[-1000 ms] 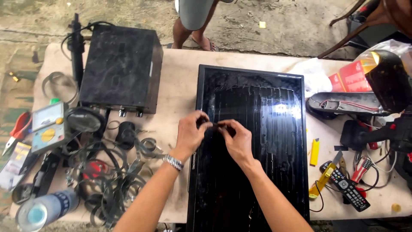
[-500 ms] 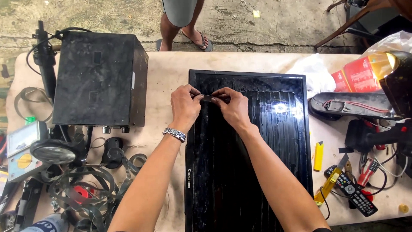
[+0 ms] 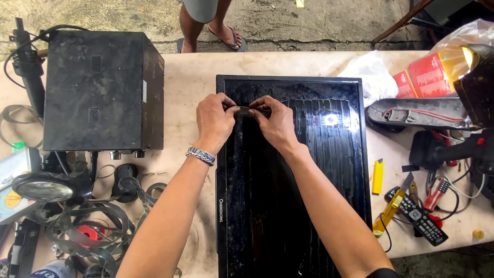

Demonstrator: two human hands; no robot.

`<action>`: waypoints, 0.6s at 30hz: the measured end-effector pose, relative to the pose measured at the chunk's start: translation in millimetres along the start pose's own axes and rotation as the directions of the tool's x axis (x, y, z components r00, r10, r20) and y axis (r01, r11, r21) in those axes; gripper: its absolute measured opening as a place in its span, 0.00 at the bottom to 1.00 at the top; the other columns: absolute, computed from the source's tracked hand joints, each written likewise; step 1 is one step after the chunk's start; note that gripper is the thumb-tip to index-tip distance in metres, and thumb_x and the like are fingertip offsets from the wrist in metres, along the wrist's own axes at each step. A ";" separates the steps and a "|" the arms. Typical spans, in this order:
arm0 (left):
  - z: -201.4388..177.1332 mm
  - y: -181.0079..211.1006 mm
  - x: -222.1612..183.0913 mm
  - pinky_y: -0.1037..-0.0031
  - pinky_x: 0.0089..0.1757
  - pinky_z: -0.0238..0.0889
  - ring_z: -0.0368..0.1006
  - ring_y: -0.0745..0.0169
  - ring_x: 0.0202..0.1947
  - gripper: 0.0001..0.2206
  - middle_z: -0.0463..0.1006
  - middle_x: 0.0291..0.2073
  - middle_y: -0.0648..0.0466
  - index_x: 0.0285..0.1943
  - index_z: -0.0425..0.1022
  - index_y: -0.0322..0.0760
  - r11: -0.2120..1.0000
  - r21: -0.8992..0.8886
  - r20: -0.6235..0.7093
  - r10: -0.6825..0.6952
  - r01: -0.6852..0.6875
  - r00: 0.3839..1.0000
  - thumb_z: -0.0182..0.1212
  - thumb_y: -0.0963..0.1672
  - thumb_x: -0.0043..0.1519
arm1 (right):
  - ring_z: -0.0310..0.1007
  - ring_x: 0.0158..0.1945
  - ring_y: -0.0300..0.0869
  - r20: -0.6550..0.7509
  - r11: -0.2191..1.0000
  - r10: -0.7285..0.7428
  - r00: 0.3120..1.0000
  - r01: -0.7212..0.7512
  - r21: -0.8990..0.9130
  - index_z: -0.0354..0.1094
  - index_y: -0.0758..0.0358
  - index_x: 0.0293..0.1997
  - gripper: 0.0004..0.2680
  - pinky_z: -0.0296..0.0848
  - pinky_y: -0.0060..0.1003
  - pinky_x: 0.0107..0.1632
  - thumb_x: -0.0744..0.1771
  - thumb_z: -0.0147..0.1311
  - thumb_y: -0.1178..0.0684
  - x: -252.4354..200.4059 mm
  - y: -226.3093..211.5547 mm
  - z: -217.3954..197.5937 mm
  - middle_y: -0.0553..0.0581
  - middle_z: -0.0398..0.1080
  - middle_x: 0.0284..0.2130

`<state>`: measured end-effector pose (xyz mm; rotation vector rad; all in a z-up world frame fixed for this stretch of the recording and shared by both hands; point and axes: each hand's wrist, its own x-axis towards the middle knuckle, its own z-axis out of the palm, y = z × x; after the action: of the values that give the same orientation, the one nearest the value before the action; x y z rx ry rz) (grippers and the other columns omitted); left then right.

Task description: Scraping a damaged film or layer off a television screen using a small blade on a repair bench.

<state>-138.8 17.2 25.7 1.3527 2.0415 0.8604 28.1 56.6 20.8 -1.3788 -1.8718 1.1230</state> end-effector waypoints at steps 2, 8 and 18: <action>-1.6 0.4 -2.0 0.64 0.37 0.72 0.80 0.46 0.34 0.03 0.80 0.28 0.49 0.36 0.83 0.40 1.000 -0.002 -0.008 0.013 -0.013 1.000 0.71 0.43 0.58 | 0.81 0.39 0.48 -0.012 1.000 0.001 1.000 -0.001 -0.003 0.80 0.52 0.43 0.05 0.77 0.37 0.41 0.65 0.65 0.55 -0.7 2.1 1.6 0.57 0.77 0.31; 1.0 0.9 -5.2 0.58 0.35 0.72 0.80 0.41 0.34 0.05 0.80 0.27 0.44 0.37 0.83 0.38 0.999 0.016 0.008 0.040 -0.040 0.999 0.73 0.42 0.56 | 0.82 0.41 0.52 -0.052 0.997 -0.060 0.997 0.062 0.048 0.80 0.49 0.41 0.07 0.79 0.40 0.43 0.62 0.68 0.55 -6.7 7.4 2.3 0.58 0.76 0.31; 7.0 -1.0 3.3 0.68 0.33 0.73 0.80 0.51 0.32 0.02 0.79 0.27 0.50 0.36 0.84 0.41 0.997 0.048 -0.029 0.055 -0.053 0.998 0.73 0.41 0.57 | 0.81 0.38 0.50 -0.023 0.999 -0.048 0.999 0.048 0.012 0.80 0.50 0.40 0.05 0.78 0.38 0.39 0.64 0.66 0.56 6.7 13.8 -1.8 0.57 0.74 0.29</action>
<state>-135.5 21.5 20.2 1.4348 2.0690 0.8655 34.1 65.1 9.5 -1.3270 -1.8687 1.0897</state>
